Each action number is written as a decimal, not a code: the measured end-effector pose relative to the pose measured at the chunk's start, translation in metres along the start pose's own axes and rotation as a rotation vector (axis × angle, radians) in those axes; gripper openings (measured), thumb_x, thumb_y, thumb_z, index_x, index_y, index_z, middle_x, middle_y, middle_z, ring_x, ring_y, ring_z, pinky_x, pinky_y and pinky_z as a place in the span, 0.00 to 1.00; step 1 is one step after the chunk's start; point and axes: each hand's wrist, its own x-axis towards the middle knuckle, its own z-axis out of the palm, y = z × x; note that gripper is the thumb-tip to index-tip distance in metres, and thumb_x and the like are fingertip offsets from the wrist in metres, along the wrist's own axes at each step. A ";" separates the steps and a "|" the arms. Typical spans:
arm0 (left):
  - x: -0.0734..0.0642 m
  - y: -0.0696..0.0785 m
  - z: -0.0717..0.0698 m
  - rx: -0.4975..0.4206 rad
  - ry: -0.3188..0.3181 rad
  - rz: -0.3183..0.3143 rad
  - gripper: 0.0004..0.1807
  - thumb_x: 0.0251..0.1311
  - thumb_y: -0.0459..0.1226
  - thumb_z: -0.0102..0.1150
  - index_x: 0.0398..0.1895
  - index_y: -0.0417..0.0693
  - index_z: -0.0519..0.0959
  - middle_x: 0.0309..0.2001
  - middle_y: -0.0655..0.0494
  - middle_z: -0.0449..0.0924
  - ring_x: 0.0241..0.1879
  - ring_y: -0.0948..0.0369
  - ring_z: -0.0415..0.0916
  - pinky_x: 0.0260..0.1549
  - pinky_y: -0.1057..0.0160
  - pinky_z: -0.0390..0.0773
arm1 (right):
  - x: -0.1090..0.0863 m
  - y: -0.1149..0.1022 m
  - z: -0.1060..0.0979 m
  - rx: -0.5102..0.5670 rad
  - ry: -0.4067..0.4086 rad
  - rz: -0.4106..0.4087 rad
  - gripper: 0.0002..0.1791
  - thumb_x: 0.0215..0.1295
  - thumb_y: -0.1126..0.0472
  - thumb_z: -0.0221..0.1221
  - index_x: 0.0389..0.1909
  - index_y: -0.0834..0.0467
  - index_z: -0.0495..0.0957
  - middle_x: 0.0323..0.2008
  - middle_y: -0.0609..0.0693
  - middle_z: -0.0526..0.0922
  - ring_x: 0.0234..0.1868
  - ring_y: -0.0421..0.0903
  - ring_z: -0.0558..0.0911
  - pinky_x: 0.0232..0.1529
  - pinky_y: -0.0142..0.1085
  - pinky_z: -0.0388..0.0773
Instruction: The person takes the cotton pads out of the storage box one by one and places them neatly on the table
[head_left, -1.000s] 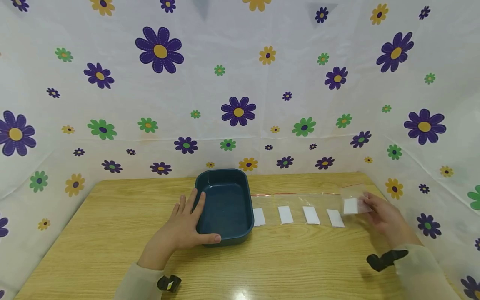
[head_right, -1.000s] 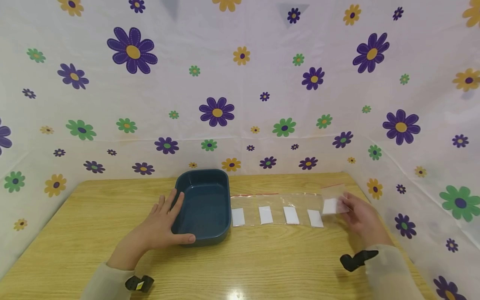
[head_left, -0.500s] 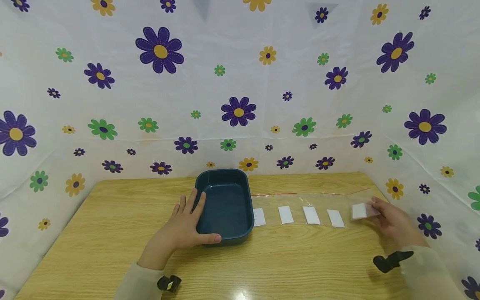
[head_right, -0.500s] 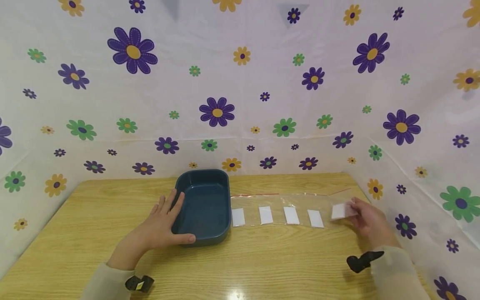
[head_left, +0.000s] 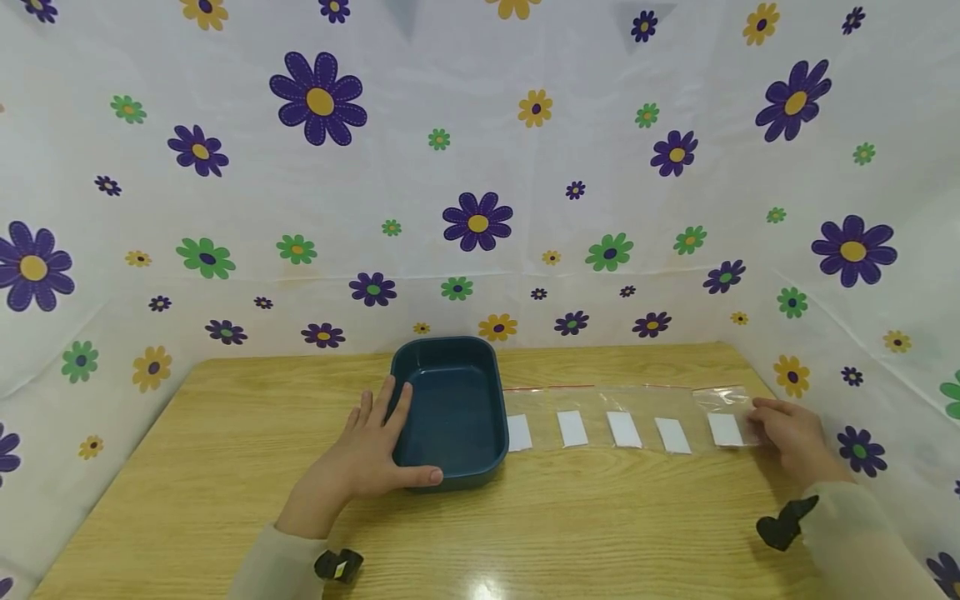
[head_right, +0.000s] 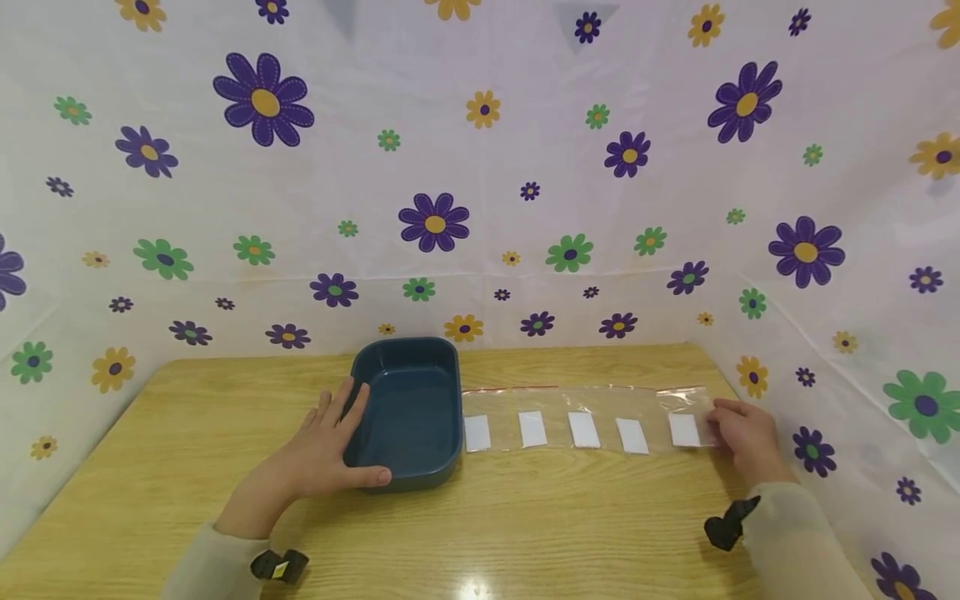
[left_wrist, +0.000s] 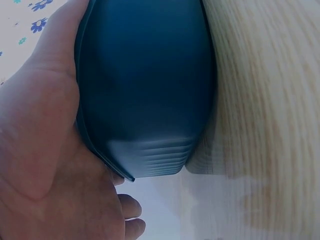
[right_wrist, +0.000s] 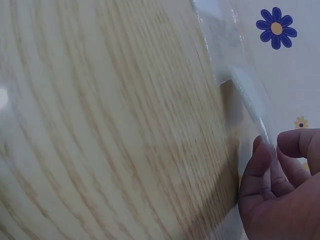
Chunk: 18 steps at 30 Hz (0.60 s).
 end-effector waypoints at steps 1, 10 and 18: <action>0.000 0.000 0.000 0.000 -0.001 0.002 0.74 0.41 0.79 0.58 0.81 0.48 0.38 0.80 0.40 0.28 0.76 0.31 0.27 0.70 0.30 0.42 | 0.000 0.000 0.000 -0.013 0.016 -0.003 0.32 0.75 0.59 0.47 0.76 0.62 0.55 0.65 0.63 0.68 0.50 0.48 0.72 0.44 0.35 0.76; 0.000 0.001 0.001 -0.008 0.000 0.009 0.73 0.41 0.78 0.59 0.81 0.49 0.38 0.80 0.40 0.27 0.76 0.31 0.27 0.70 0.30 0.42 | -0.004 0.008 -0.001 -0.142 0.110 -0.128 0.31 0.71 0.58 0.49 0.72 0.67 0.62 0.56 0.64 0.75 0.42 0.47 0.75 0.33 0.33 0.75; 0.000 0.001 0.000 -0.001 0.007 0.010 0.73 0.42 0.78 0.59 0.81 0.47 0.39 0.80 0.39 0.28 0.75 0.30 0.28 0.70 0.30 0.42 | -0.014 0.010 0.014 -0.202 0.226 -0.183 0.29 0.73 0.55 0.46 0.69 0.67 0.65 0.66 0.69 0.68 0.62 0.63 0.68 0.63 0.57 0.65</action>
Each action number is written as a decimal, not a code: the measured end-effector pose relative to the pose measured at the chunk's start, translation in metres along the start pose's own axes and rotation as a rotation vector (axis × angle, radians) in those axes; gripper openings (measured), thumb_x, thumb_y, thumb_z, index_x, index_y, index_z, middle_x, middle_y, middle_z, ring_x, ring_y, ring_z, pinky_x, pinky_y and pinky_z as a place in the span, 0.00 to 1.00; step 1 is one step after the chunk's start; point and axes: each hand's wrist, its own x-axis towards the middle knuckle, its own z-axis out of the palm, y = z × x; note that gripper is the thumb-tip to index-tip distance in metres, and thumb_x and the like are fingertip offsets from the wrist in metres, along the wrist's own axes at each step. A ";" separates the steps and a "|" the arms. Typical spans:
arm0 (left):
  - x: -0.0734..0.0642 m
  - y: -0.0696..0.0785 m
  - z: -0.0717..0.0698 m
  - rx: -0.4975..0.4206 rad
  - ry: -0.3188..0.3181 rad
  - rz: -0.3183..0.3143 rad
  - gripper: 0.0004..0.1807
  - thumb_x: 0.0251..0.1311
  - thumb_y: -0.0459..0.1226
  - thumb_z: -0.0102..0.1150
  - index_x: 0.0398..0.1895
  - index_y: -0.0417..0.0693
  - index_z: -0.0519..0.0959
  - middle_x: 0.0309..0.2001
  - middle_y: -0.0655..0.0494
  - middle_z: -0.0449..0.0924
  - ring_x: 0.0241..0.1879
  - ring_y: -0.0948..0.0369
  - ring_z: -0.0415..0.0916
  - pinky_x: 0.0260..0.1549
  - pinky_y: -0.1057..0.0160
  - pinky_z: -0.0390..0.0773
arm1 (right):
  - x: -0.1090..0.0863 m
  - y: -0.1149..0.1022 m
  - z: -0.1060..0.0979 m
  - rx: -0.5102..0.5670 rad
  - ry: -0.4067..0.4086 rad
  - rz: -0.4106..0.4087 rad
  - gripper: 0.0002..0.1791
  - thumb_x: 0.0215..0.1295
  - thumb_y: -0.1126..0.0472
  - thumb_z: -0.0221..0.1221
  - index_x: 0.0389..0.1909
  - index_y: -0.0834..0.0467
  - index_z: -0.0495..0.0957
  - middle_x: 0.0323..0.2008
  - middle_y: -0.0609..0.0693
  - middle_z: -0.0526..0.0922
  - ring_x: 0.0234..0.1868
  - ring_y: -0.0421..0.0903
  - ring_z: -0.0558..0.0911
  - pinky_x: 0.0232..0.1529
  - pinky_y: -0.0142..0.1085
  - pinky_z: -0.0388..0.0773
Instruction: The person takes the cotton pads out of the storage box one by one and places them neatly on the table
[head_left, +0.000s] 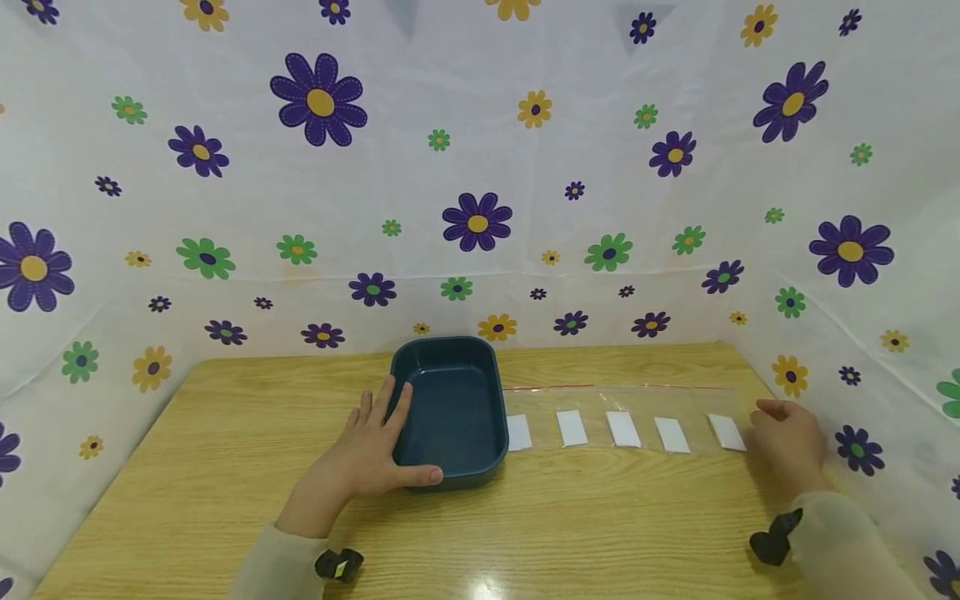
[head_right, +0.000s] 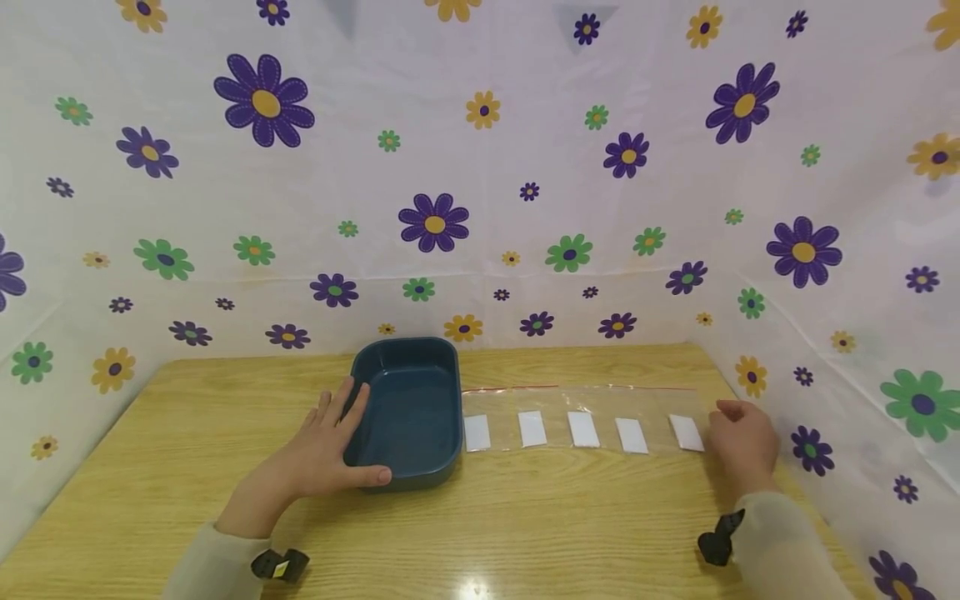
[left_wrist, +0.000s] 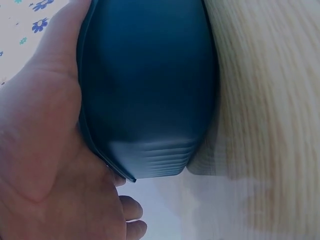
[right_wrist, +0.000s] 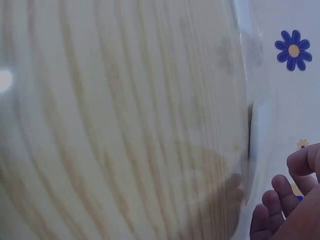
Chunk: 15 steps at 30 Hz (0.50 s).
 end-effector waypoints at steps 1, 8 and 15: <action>0.000 0.001 0.000 0.002 -0.002 0.001 0.73 0.42 0.78 0.59 0.81 0.48 0.38 0.80 0.39 0.28 0.75 0.30 0.27 0.70 0.30 0.42 | -0.002 -0.002 0.001 0.016 0.003 -0.002 0.29 0.73 0.55 0.46 0.70 0.66 0.65 0.66 0.68 0.68 0.63 0.63 0.67 0.64 0.57 0.64; 0.002 0.001 -0.002 -0.006 0.000 0.040 0.69 0.44 0.76 0.59 0.81 0.50 0.43 0.80 0.36 0.29 0.76 0.31 0.28 0.68 0.27 0.43 | -0.031 -0.028 0.029 0.148 0.065 -0.109 0.24 0.73 0.54 0.51 0.66 0.59 0.72 0.63 0.57 0.73 0.58 0.50 0.71 0.48 0.40 0.71; -0.002 0.004 -0.013 0.032 0.033 0.115 0.60 0.49 0.74 0.58 0.80 0.56 0.51 0.80 0.39 0.38 0.76 0.31 0.37 0.66 0.27 0.50 | -0.081 -0.071 0.059 0.300 -0.197 -0.265 0.32 0.75 0.49 0.53 0.74 0.57 0.61 0.72 0.59 0.63 0.71 0.56 0.64 0.69 0.51 0.65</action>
